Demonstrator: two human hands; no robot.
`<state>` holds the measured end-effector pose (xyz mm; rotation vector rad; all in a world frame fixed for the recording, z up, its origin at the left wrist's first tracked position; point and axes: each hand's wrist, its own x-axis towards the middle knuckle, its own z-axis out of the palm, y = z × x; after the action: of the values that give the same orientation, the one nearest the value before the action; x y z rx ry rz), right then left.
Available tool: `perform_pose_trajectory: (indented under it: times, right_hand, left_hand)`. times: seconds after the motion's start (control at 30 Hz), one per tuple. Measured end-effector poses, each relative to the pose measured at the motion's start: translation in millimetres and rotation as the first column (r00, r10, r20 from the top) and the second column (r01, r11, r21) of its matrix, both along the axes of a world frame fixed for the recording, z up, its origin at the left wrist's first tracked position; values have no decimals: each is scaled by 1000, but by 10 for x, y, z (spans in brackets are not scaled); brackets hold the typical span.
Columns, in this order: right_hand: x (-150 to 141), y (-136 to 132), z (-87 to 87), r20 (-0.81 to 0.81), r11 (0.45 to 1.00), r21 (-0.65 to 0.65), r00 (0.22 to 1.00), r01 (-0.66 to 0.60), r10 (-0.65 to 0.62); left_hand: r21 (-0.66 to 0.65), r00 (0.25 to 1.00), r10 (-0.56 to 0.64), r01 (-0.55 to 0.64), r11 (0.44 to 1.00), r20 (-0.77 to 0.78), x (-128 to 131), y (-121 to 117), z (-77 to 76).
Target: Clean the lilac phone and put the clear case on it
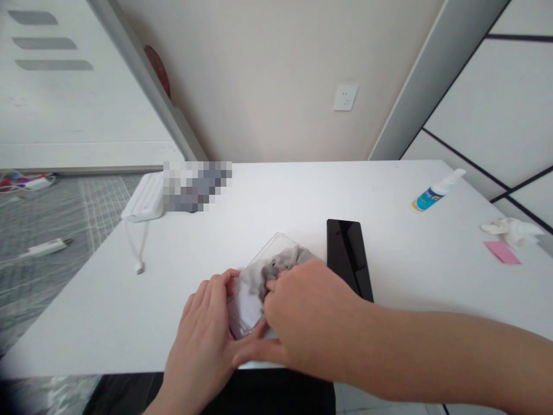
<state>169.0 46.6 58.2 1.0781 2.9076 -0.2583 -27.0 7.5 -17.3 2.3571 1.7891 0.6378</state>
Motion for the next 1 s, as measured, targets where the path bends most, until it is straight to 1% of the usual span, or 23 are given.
perform_pose_trajectory:
  times: [0.03,0.07,0.1,0.17,0.2,0.27,0.33,0.37,0.43,0.47,0.5,0.53,0.6,0.63,0.67,0.7,0.77,0.8,0.87,0.93,1.0]
  right_hand:
    - [5,42,-20,60,996,46,995,76,-79]
    - [2,84,-60,104,986,115,985,123,-135]
    - [-10,122,-117,127,973,185,979,137,-162]
    - [-55,169,-258,100,952,285,985,109,-143]
    - [-83,171,-327,69,948,306,991,90,-117]
    - [-131,126,-427,-2,955,290,998,61,-63]
    - [-152,28,-447,-64,970,242,998,0,16]
    - [-151,-30,-426,-80,972,224,993,-71,91]
    - [-133,-130,-333,-94,948,201,958,-248,271]
    - [-118,-161,-270,-95,936,175,941,-305,325]
    - [-102,-173,-203,-99,938,128,937,-321,334]
    - [-85,-167,-135,-102,955,62,950,-291,296]
    - [-52,-107,-14,-64,989,-67,989,-134,130]
    - [-37,-63,31,-18,994,-93,999,-48,47]
    - [-26,-16,59,32,997,-76,999,28,-26]
    - [-18,30,67,75,995,-24,993,93,-91]
    - [-17,110,21,123,980,114,976,166,-179]
    - [-25,141,-30,125,970,170,972,176,-199]
    - [-50,181,-168,94,963,230,981,143,-168]
    - [-79,189,-303,37,969,236,995,80,-91]
    - [-101,160,-383,-20,977,212,999,37,-33]
  left_hand:
    - [6,1000,-5,5,1000,1,3,6,5]
    - [11,1000,-9,9,1000,3,5,10,9]
    - [15,1000,-14,14,1000,5,6,14,13]
    - [8,1000,-18,18,1000,7,5,16,17]
    - [-1,1000,-16,16,1000,7,3,15,17]
    - [-17,1000,-13,13,1000,2,-4,9,11]
    - [-2,1000,-6,6,1000,-7,-16,1,-3]
    - [5,1000,-6,6,1000,-14,-23,-4,-10]
    - [-11,1000,-8,8,1000,-28,-34,-12,-21]
    - [-33,1000,-9,8,999,-28,-38,-15,-22]
    - [-56,1000,-13,11,998,-22,-39,-15,-20]
    - [-72,1000,-12,11,997,-14,-38,-14,-16]
    - [-71,1000,-5,5,997,5,-32,-6,-1]
    - [-63,1000,-5,6,998,13,-27,-1,7]
    - [-55,1000,-10,11,998,17,-23,4,15]
    - [-48,1000,-16,17,999,19,-19,8,22]
    - [-42,999,-32,33,999,21,-16,12,32]
    - [-41,999,-35,35,999,21,-16,11,36]
    - [-47,999,-35,35,998,14,-20,7,41]
    - [-75,999,-36,36,997,6,-26,2,44]
    - [-87,999,-31,31,996,7,-30,0,41]
